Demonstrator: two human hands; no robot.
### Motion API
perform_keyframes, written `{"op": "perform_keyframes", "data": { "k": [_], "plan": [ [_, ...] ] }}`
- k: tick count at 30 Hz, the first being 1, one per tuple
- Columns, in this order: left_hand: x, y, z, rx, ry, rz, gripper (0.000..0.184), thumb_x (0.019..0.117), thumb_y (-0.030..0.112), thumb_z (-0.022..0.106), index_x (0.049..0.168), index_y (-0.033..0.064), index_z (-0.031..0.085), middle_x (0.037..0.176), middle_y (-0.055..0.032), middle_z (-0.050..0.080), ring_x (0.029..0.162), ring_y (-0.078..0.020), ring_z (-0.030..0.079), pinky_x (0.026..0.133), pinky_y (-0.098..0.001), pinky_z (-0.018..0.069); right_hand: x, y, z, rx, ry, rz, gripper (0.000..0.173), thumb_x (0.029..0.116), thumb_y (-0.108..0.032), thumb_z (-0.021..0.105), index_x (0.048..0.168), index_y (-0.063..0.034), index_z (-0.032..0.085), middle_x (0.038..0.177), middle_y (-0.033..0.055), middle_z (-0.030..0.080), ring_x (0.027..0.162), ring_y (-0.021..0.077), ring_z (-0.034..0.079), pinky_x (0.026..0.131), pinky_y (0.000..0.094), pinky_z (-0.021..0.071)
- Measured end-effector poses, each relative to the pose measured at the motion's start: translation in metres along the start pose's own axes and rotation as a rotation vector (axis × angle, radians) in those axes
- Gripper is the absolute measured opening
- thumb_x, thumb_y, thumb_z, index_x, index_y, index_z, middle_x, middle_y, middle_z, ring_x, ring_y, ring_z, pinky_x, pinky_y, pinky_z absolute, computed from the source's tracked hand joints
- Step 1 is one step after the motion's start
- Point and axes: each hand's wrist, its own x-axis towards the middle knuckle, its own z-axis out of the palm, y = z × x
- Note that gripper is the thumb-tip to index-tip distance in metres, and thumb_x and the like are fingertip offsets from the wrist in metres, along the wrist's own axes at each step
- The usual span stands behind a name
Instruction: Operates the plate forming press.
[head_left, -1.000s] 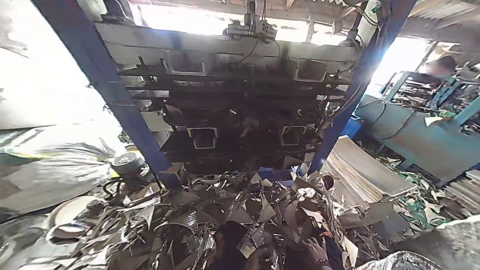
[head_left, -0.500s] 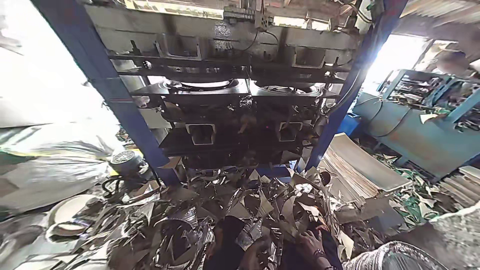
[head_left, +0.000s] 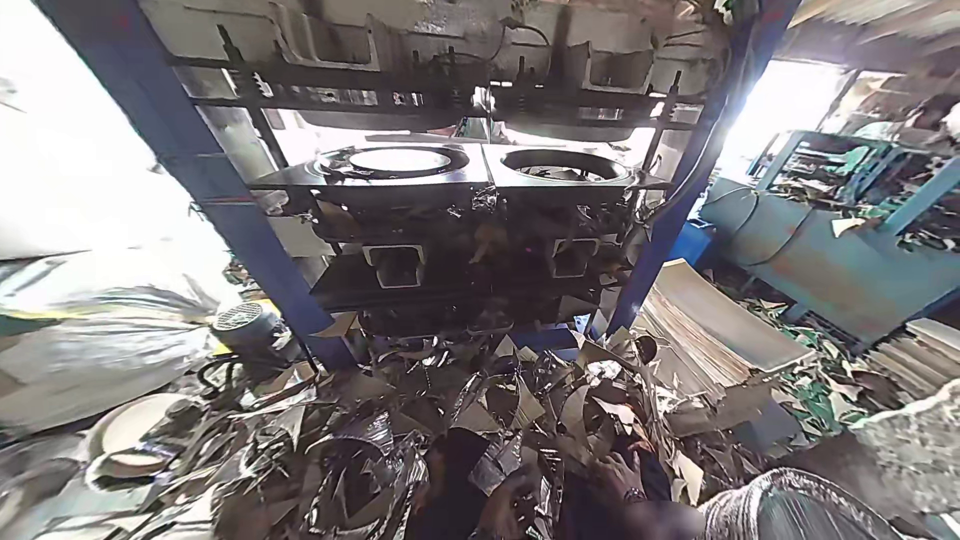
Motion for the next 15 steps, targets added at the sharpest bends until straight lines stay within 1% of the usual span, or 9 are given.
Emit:
{"op": "perform_keyframes", "data": {
  "k": [4, 6, 8, 10, 13, 15],
  "plan": [
    [-0.0009, 0.0009, -0.0004, 0.005, 0.003, -0.001, 0.034, 0.1092, 0.019, 0.042, 0.137, 0.0038, 0.054, 0.116, -0.0158, 0.061, 0.09, -0.0209, 0.059, 0.082, -0.0371, 0.0488, 0.0008, -0.0001, 0.0005, 0.017, -0.003, -0.004, 0.038, 0.0994, -0.037, 0.06, 0.132, -0.0189, 0.07, 0.138, 0.0074, 0.066, 0.145, 0.0317, 0.045, 0.12, 0.0713, 0.007],
    [-0.0003, 0.0005, -0.0001, 0.018, -0.007, -0.005, 0.036, 0.1099, 0.02, 0.039, 0.139, 0.0027, 0.05, 0.121, -0.0173, 0.06, 0.093, -0.0221, 0.059, 0.084, -0.0383, 0.0485, -0.0015, -0.0019, -0.0031, 0.038, -0.018, -0.001, 0.039, 0.0992, -0.036, 0.062, 0.132, -0.016, 0.07, 0.139, 0.0101, 0.065, 0.145, 0.0337, 0.043, 0.12, 0.0717, 0.0086],
    [-0.0009, 0.0011, 0.0004, 0.027, -0.011, -0.005, 0.037, 0.1102, 0.021, 0.038, 0.141, 0.0029, 0.05, 0.123, -0.0179, 0.06, 0.094, -0.0228, 0.058, 0.085, -0.0386, 0.0478, -0.002, -0.0028, -0.0047, 0.033, -0.028, 0.009, 0.04, 0.0988, -0.037, 0.062, 0.132, -0.015, 0.069, 0.14, 0.0102, 0.064, 0.146, 0.0337, 0.042, 0.12, 0.0711, 0.0084],
    [0.0011, -0.0003, -0.0001, 0.033, -0.007, 0.005, 0.036, 0.1102, 0.021, 0.038, 0.139, 0.0037, 0.052, 0.119, -0.0167, 0.061, 0.091, -0.0213, 0.059, 0.082, -0.0373, 0.0483, 0.0001, -0.0017, -0.003, 0.019, -0.027, 0.013, 0.039, 0.0986, -0.038, 0.062, 0.13, -0.0161, 0.07, 0.139, 0.0088, 0.065, 0.146, 0.0329, 0.043, 0.12, 0.0706, 0.0094],
    [0.004, -0.0009, -0.0017, 0.031, -0.01, -0.003, 0.037, 0.1103, 0.021, 0.038, 0.141, 0.0051, 0.052, 0.123, -0.0176, 0.06, 0.094, -0.0223, 0.06, 0.084, -0.0379, 0.0485, 0.0005, -0.0009, -0.0022, 0.019, -0.023, 0.009, 0.038, 0.098, -0.038, 0.062, 0.129, -0.0176, 0.071, 0.139, 0.0075, 0.065, 0.145, 0.0322, 0.044, 0.12, 0.0704, 0.0113],
    [0.0028, 0.0004, -0.0005, 0.025, -0.004, -0.008, 0.037, 0.1102, 0.02, 0.038, 0.141, 0.0051, 0.052, 0.125, -0.0181, 0.06, 0.095, -0.0231, 0.06, 0.085, -0.0384, 0.0482, -0.0007, -0.0016, -0.0036, 0.028, -0.025, 0.006, 0.038, 0.0983, -0.038, 0.062, 0.13, -0.0177, 0.07, 0.139, 0.0077, 0.065, 0.145, 0.0323, 0.044, 0.12, 0.0702, 0.0099]
  ]
}}
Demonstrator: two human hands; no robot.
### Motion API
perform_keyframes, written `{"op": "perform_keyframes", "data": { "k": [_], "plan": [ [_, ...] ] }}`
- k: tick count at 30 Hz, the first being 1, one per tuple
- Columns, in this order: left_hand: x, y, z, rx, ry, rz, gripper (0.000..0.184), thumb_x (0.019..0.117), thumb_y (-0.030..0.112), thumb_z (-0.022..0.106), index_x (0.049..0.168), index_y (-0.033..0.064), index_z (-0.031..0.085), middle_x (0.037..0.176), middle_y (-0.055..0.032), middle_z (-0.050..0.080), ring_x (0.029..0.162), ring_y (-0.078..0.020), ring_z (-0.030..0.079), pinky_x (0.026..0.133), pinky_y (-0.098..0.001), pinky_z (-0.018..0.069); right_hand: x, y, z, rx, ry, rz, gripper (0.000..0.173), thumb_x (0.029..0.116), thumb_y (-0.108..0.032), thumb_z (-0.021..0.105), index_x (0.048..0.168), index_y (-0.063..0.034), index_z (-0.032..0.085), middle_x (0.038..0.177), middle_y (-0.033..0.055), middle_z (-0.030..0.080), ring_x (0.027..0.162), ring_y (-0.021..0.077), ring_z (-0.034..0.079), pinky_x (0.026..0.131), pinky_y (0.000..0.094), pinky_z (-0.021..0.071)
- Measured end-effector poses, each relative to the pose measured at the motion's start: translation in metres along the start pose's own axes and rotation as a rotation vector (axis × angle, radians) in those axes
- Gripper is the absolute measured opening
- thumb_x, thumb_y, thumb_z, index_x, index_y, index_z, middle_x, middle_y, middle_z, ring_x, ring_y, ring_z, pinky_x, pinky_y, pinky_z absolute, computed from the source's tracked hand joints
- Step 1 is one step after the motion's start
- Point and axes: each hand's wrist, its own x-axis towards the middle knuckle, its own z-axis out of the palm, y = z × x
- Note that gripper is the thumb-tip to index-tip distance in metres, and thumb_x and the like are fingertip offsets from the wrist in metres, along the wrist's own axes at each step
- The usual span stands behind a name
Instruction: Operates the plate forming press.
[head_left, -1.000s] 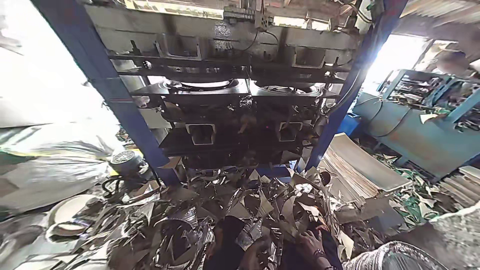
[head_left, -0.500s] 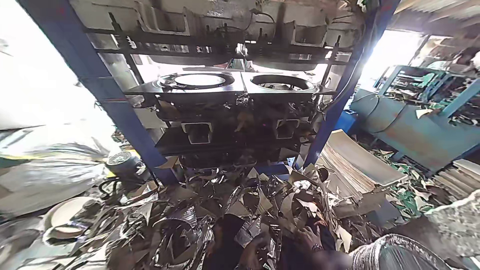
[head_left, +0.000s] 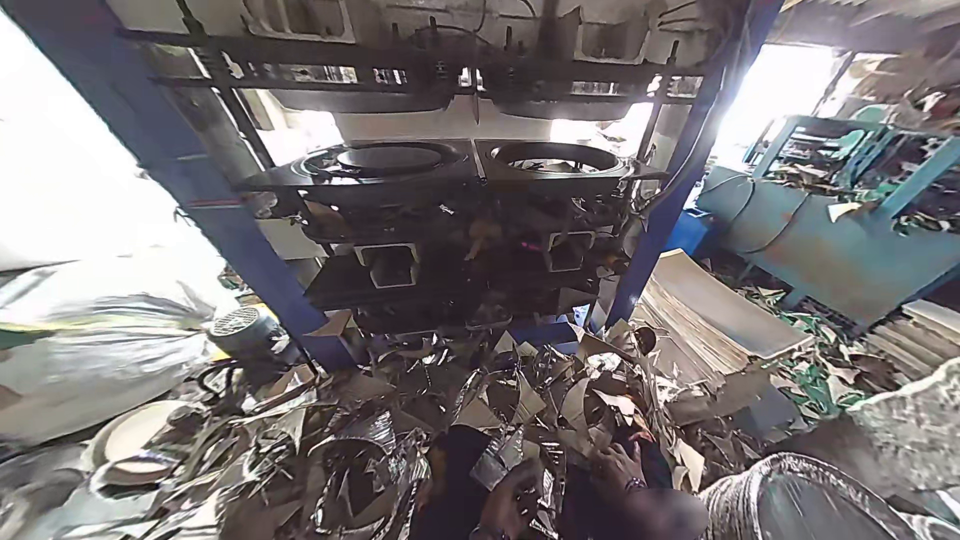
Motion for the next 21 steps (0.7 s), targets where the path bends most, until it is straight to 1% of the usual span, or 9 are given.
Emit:
{"op": "perform_keyframes", "data": {
  "k": [4, 7, 9, 11, 16, 19, 21],
  "plan": [
    [0.0004, 0.0, -0.0005, 0.023, -0.005, 0.006, 0.037, 0.1103, 0.021, 0.038, 0.14, 0.0054, 0.053, 0.123, -0.0176, 0.06, 0.094, -0.0225, 0.059, 0.084, -0.0379, 0.0479, 0.0008, -0.0001, 0.0019, 0.009, 0.011, 0.002, 0.039, 0.0985, -0.038, 0.062, 0.13, -0.0168, 0.07, 0.138, 0.0083, 0.065, 0.144, 0.0327, 0.044, 0.121, 0.0698, 0.008],
    [0.0022, -0.0011, -0.0013, 0.023, -0.009, 0.004, 0.037, 0.11, 0.021, 0.039, 0.14, 0.0056, 0.053, 0.124, -0.0178, 0.06, 0.095, -0.0227, 0.06, 0.084, -0.0379, 0.0482, 0.001, 0.0009, 0.0019, 0.015, 0.003, -0.003, 0.039, 0.0989, -0.037, 0.061, 0.131, -0.0168, 0.07, 0.14, 0.0087, 0.064, 0.144, 0.0334, 0.044, 0.12, 0.0705, 0.0102],
    [0.0028, -0.0009, -0.0005, 0.018, -0.002, 0.003, 0.036, 0.1099, 0.021, 0.039, 0.139, 0.0056, 0.053, 0.122, -0.0171, 0.06, 0.093, -0.022, 0.059, 0.082, -0.037, 0.0483, 0.0022, 0.002, 0.0025, 0.017, 0.004, -0.01, 0.039, 0.0989, -0.037, 0.062, 0.131, -0.0173, 0.069, 0.14, 0.0089, 0.064, 0.144, 0.034, 0.044, 0.12, 0.0712, 0.0096],
    [0.0023, 0.0002, 0.0, 0.019, -0.003, -0.01, 0.037, 0.1105, 0.022, 0.037, 0.14, 0.0056, 0.052, 0.123, -0.0171, 0.06, 0.093, -0.0221, 0.059, 0.083, -0.037, 0.0475, 0.0029, 0.0026, 0.0028, 0.014, -0.001, -0.008, 0.04, 0.0988, -0.038, 0.062, 0.132, -0.0173, 0.069, 0.141, 0.0087, 0.064, 0.145, 0.0337, 0.043, 0.12, 0.0706, 0.0093],
    [0.004, -0.0002, 0.001, 0.035, 0.005, -0.006, 0.035, 0.1106, 0.022, 0.038, 0.137, 0.0054, 0.054, 0.115, -0.0141, 0.062, 0.086, -0.0196, 0.058, 0.078, -0.0358, 0.048, 0.0056, 0.003, 0.0038, 0.014, -0.005, 0.001, 0.04, 0.0988, -0.039, 0.061, 0.131, -0.0179, 0.07, 0.141, 0.0079, 0.064, 0.145, 0.0327, 0.043, 0.12, 0.0704, 0.0097],
    [0.0038, 0.0004, 0.0015, 0.039, 0.008, -0.01, 0.036, 0.1108, 0.022, 0.037, 0.138, 0.0053, 0.053, 0.116, -0.0147, 0.061, 0.088, -0.0202, 0.058, 0.08, -0.0368, 0.0478, 0.0058, 0.0033, 0.0046, 0.025, -0.005, -0.004, 0.039, 0.0986, -0.039, 0.062, 0.13, -0.017, 0.07, 0.139, 0.0094, 0.065, 0.145, 0.0341, 0.043, 0.119, 0.0718, 0.0087],
    [0.0026, 0.0002, 0.0021, 0.04, 0.006, -0.002, 0.035, 0.1096, 0.021, 0.041, 0.138, 0.0052, 0.054, 0.112, -0.0141, 0.061, 0.086, -0.02, 0.058, 0.079, -0.0361, 0.0481, 0.0062, 0.0043, 0.0037, 0.034, -0.013, -0.017, 0.039, 0.0987, -0.038, 0.062, 0.131, -0.017, 0.07, 0.139, 0.0101, 0.064, 0.145, 0.0349, 0.043, 0.12, 0.0711, 0.0104]
  ]
}}
